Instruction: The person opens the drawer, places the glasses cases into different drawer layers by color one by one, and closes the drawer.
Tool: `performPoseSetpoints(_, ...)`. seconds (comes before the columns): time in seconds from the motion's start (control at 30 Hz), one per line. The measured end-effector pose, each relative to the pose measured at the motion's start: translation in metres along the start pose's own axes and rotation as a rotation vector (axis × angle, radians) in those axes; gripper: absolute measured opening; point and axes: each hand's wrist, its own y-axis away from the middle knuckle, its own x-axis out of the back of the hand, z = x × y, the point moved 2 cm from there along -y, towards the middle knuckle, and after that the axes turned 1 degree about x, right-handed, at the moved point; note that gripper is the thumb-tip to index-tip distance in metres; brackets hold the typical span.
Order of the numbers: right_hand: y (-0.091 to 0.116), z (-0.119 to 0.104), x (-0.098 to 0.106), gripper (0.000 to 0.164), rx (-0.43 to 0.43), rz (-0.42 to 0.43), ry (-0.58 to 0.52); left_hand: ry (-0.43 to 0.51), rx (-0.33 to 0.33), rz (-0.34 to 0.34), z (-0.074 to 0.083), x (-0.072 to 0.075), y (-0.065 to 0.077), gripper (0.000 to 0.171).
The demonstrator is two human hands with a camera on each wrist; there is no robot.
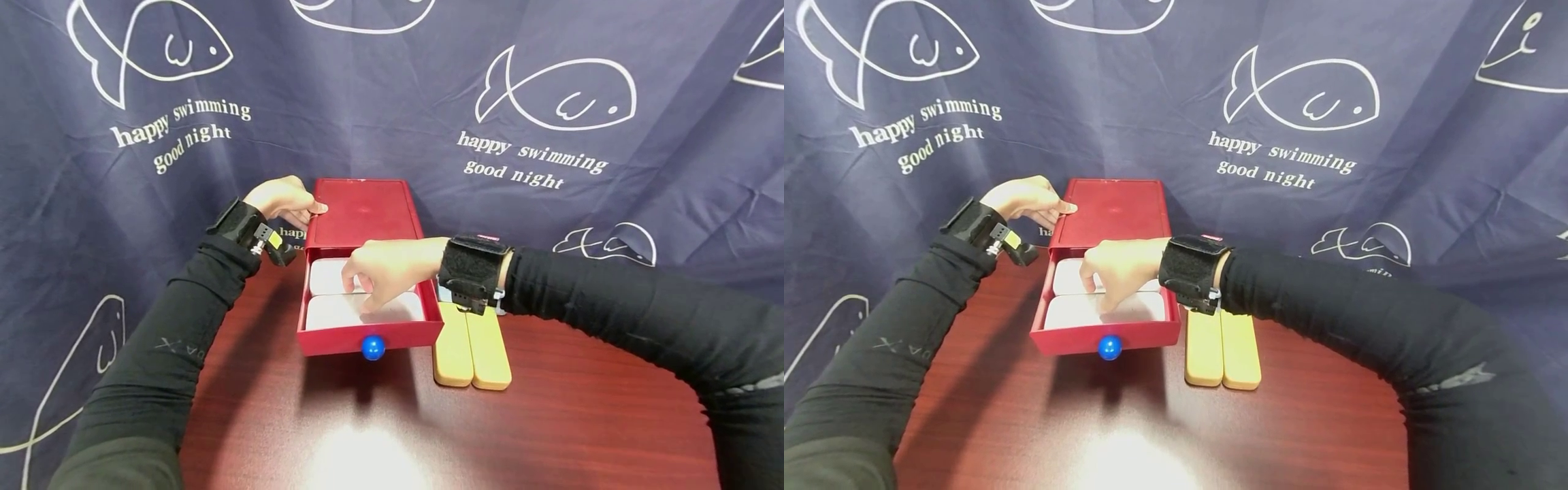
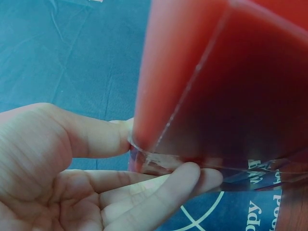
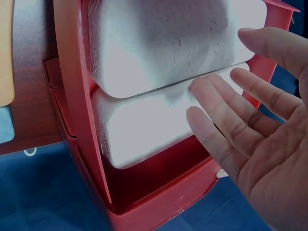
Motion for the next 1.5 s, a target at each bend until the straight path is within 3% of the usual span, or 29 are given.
performPoseSetpoints(0.47,0.012,-0.013,0.011,0.034,-0.011,0.031,0.072,0.005,0.007,0.002,0.0,0.0,0.002,0.039)
performPoseSetpoints(0.6,0.019,-0.024,0.008,0.036,-0.025,0.085,0.123,0.007,0.004,-0.003,0.001,0.0,0.003,0.04)
performPoseSetpoints(0.73,0.029,-0.038,0.002,0.034,-0.003,0.204,0.274,0.006,0.007,-0.001,0.001,-0.001,0.003,0.042)
performPoseSetpoints(0.9,0.042,-0.055,-0.011,0.019,0.086,0.399,0.547,0.0,0.003,-0.005,0.0,-0.001,0.002,0.043)
performPoseSetpoints(1.0,0.047,-0.065,-0.019,0.012,0.117,0.48,0.62,-0.003,0.002,-0.012,0.001,-0.001,0.003,0.043)
performPoseSetpoints(1.17,0.059,-0.073,-0.038,0.014,0.192,0.505,0.73,-0.003,0.002,-0.021,0.002,-0.001,0.004,0.044)
performPoseSetpoints(1.33,0.066,-0.075,-0.058,0.021,0.285,0.568,0.973,-0.013,0.004,-0.018,0.001,0.0,0.004,0.045)
performPoseSetpoints(1.5,0.067,-0.072,-0.077,0.027,0.307,0.517,1.064,-0.028,0.008,-0.007,0.0,-0.001,0.004,0.044)
